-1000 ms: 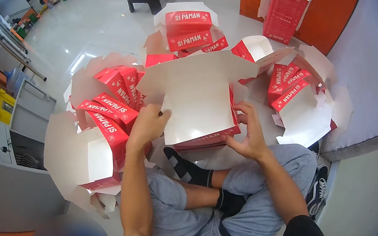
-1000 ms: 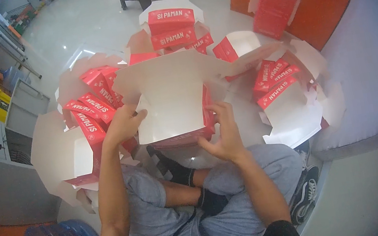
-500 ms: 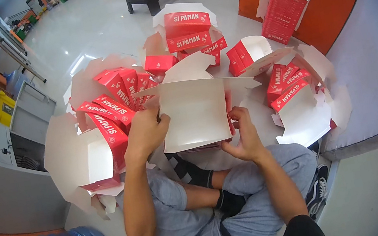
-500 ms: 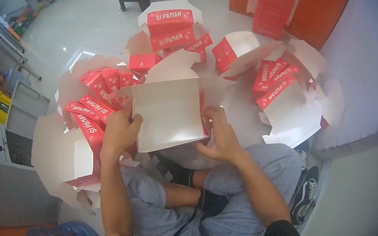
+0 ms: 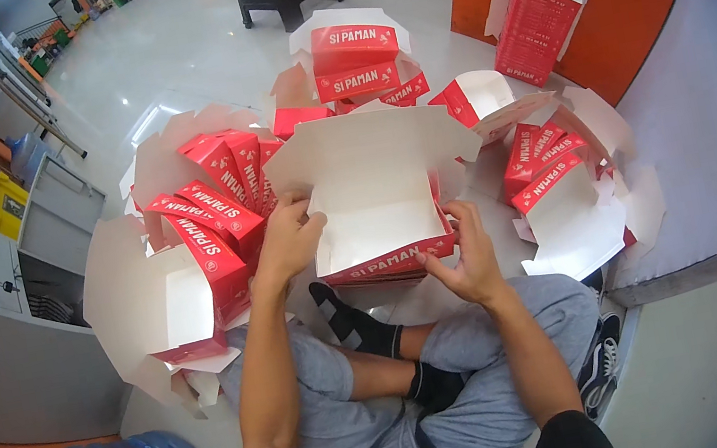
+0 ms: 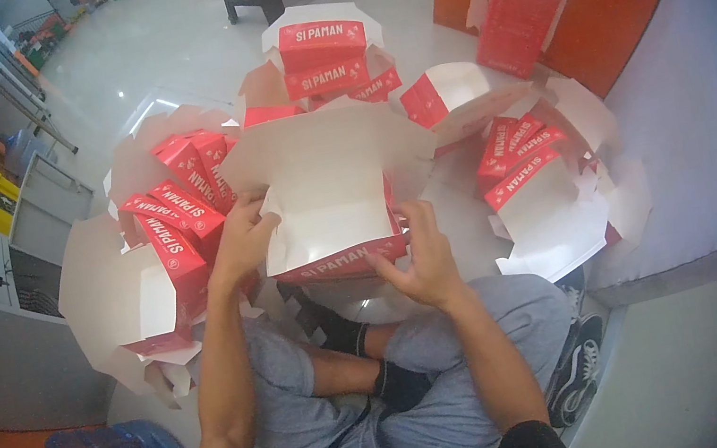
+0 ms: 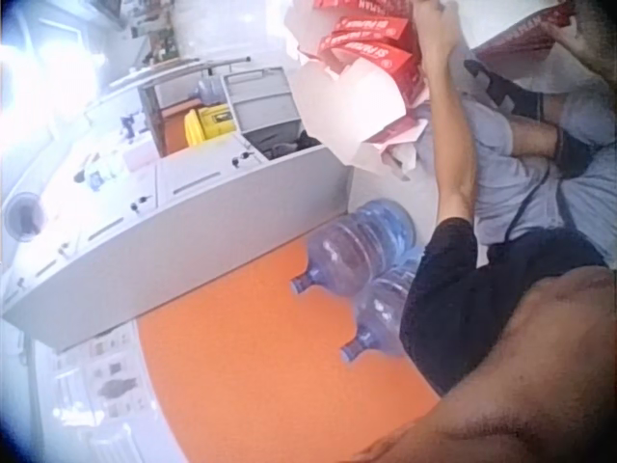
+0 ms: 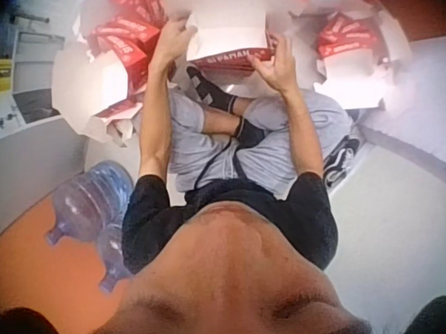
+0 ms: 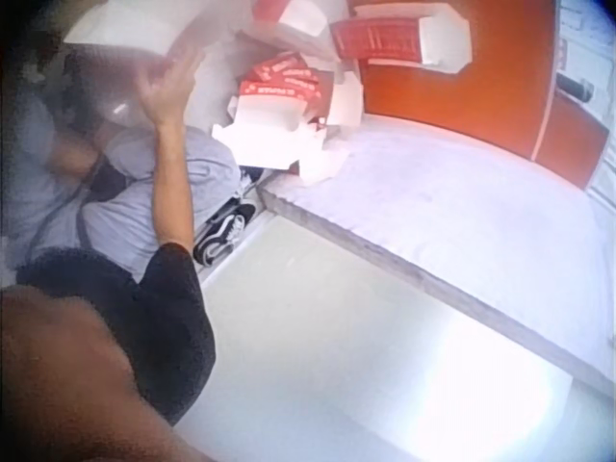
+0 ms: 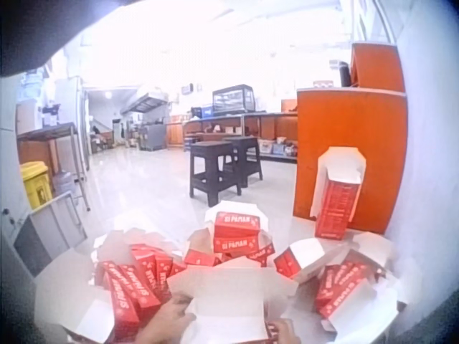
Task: The person sits on the floor and assembles red and white cardboard takeout boxes. They fold the flat pieces into shape, tuck the flaps into slots, and stack the finished boxes into a pile.
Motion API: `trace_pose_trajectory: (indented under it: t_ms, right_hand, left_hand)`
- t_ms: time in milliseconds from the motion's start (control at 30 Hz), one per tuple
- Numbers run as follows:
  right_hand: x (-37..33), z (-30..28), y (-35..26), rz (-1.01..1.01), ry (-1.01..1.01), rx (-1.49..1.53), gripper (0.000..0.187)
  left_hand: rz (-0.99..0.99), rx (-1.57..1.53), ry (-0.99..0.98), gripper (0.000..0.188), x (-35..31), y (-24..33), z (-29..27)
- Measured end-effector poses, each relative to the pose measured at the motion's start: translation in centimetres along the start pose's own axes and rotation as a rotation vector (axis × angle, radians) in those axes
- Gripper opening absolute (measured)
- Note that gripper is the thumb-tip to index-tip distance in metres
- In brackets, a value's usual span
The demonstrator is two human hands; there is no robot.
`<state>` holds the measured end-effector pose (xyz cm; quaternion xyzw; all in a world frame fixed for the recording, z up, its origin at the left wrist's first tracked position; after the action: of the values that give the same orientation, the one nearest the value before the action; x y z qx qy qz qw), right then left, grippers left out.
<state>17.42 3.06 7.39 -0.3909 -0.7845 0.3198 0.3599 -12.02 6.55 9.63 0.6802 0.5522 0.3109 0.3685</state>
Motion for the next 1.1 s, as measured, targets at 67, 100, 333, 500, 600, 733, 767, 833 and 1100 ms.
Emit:
trace_pose_trajectory:
  t_ms: [67, 100, 333, 500, 600, 733, 767, 833, 1100]
  right_hand:
    - [0.2, 0.2, -0.2, -0.006, 0.001, -0.044, 0.067]
    - [0.2, 0.3, -0.3, -0.009, 0.001, -0.067, 0.067]
    - [-0.2, 0.8, 0.1, -0.026, 0.070, -0.156, 0.069]
    - [-0.1, 1.0, 0.0, 0.006, 0.098, -0.104, 0.069]
    - [-0.1, 1.1, 0.6, -0.002, 0.122, -0.138, 0.069]
    - [-0.3, 1.4, 0.1, -0.021, 0.086, -0.159, 0.070]
    - [-0.3, 1.3, -0.1, 0.003, 0.052, -0.146, 0.069]
    - [-0.3, 1.0, -0.1, -0.006, 0.016, -0.155, 0.068]
    - [0.1, 0.5, 0.1, 0.029, -0.053, -0.034, 0.060]
  left_hand:
    - [-0.067, -0.041, 0.019, 0.034, 0.4, 0.2, -0.4]
    - [-0.106, -0.009, 0.026, 0.034, 0.5, 0.4, -0.5]
    - [-0.195, 0.096, 0.021, 0.037, 1.5, 2.5, -1.0]
    - [-0.218, 0.113, 0.020, 0.040, 1.8, 2.7, -0.9]
    - [-0.199, 0.127, 0.025, 0.040, 2.1, 2.5, -0.6]
    - [-0.221, 0.228, 0.016, 0.038, 1.5, 1.0, -0.9]
    - [-0.248, 0.274, -0.003, 0.038, 1.7, 1.3, -1.0]
    - [-0.345, 0.286, -0.021, 0.035, 1.6, 1.7, -0.9]
    - [0.039, 0.221, 0.313, 0.022, 2.8, 0.4, 0.1]
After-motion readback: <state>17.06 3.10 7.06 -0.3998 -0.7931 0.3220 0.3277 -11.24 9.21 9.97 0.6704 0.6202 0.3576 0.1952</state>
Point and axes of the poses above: each hand's wrist, its own x-axis towards the middle knuckle, its own z-axis out of the palm, y = z × x, the point moved 1 cm from there along x, towards the middle knuckle, and after that the axes turned 15 degrees about -y, right-handed, at the moved point
